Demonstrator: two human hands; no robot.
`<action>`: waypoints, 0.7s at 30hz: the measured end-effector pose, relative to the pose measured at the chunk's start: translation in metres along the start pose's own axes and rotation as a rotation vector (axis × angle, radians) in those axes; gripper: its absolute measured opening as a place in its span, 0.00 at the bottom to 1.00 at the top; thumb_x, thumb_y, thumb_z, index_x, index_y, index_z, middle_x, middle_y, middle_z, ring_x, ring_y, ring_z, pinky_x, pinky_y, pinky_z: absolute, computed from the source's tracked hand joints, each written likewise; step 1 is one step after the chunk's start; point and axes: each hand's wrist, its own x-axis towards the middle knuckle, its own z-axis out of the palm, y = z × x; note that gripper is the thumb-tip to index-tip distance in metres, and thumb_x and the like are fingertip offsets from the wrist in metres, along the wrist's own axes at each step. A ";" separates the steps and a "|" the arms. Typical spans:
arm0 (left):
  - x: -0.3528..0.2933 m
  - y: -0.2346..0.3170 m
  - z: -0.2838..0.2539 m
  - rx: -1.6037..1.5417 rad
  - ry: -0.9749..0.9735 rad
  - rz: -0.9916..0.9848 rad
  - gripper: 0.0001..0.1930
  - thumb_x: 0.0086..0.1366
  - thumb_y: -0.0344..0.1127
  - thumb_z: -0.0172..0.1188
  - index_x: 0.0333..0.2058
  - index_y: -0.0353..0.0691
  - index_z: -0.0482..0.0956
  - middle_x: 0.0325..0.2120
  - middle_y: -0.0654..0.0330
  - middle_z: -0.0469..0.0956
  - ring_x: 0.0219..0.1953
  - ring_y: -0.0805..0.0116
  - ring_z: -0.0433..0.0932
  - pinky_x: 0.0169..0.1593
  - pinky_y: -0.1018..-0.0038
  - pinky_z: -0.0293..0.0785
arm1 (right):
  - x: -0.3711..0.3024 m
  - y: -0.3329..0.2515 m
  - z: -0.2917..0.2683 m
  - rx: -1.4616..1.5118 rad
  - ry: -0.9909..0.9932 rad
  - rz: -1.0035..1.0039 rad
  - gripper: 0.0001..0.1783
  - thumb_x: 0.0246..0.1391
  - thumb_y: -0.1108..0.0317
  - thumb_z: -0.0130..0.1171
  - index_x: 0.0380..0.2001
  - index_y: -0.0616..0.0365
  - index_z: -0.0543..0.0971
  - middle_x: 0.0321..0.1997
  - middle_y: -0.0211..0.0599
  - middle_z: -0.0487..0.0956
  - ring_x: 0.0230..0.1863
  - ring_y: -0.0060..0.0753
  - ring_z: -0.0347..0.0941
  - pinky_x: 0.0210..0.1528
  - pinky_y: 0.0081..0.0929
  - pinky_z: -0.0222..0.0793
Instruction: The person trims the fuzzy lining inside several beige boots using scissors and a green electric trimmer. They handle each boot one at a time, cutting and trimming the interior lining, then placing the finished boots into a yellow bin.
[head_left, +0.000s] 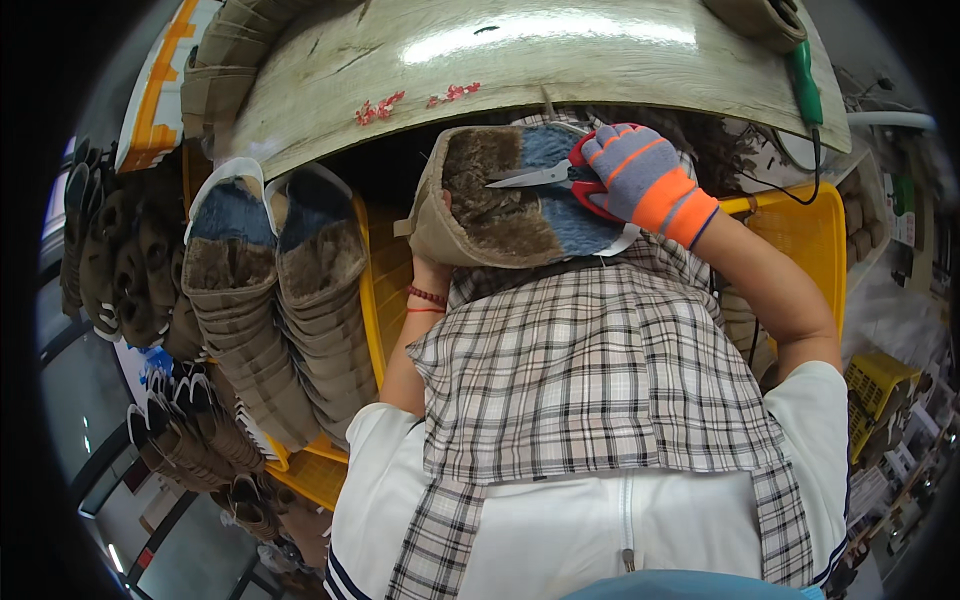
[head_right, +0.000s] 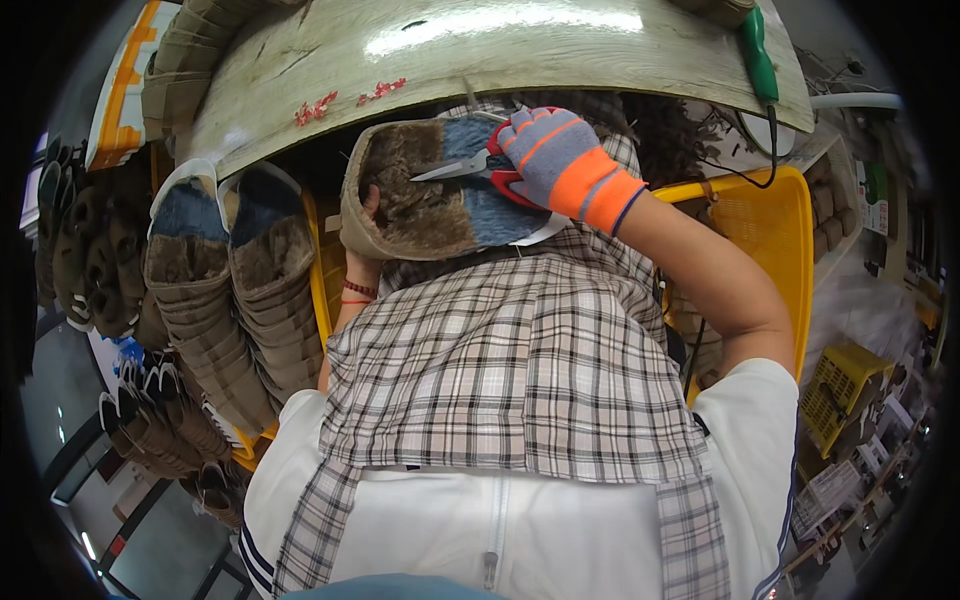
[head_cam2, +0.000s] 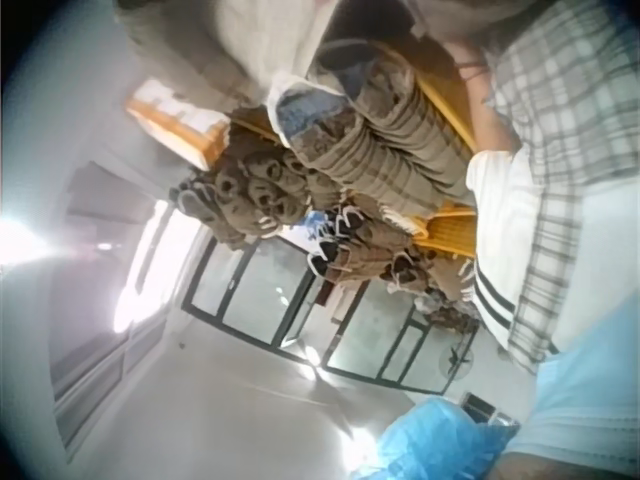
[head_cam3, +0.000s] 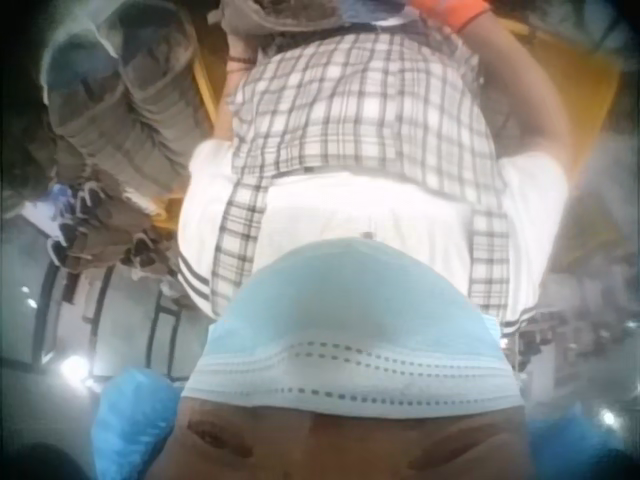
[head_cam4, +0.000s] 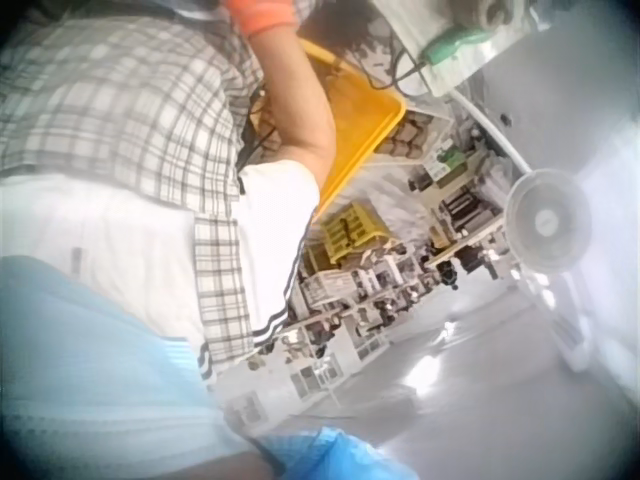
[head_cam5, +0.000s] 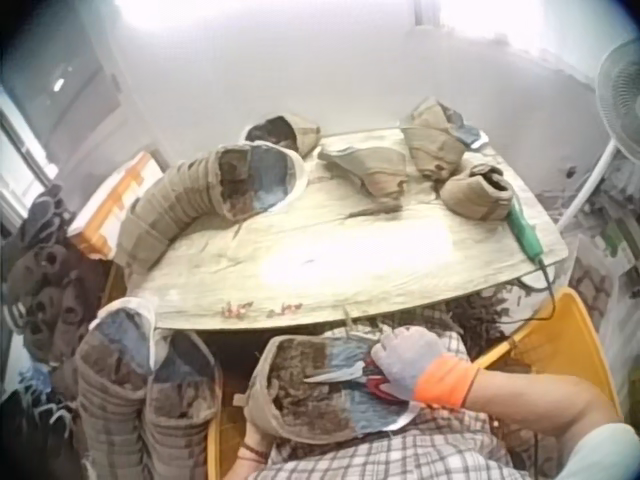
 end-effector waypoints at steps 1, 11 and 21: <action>-0.002 0.003 0.002 0.058 0.000 -0.001 0.25 0.70 0.42 0.38 0.61 0.36 0.53 0.60 0.57 0.58 0.61 0.66 0.59 0.62 0.69 0.57 | 0.001 0.000 0.000 -0.001 0.002 -0.007 0.18 0.41 0.53 0.62 0.34 0.50 0.76 0.29 0.35 0.74 0.33 0.36 0.71 0.37 0.30 0.67; -0.006 0.010 0.005 0.049 0.004 -0.003 0.23 0.70 0.41 0.39 0.60 0.36 0.56 0.59 0.58 0.61 0.60 0.66 0.61 0.62 0.72 0.58 | 0.003 -0.001 -0.013 0.032 -0.031 0.052 0.16 0.43 0.52 0.62 0.32 0.49 0.77 0.28 0.32 0.77 0.33 0.35 0.74 0.35 0.29 0.70; 0.006 -0.011 -0.024 0.086 -0.032 0.007 0.22 0.69 0.43 0.43 0.57 0.37 0.61 0.52 0.60 0.69 0.53 0.68 0.68 0.55 0.70 0.66 | 0.003 0.007 -0.027 0.249 -0.086 0.606 0.19 0.50 0.50 0.56 0.39 0.51 0.77 0.29 0.37 0.80 0.31 0.37 0.77 0.33 0.27 0.72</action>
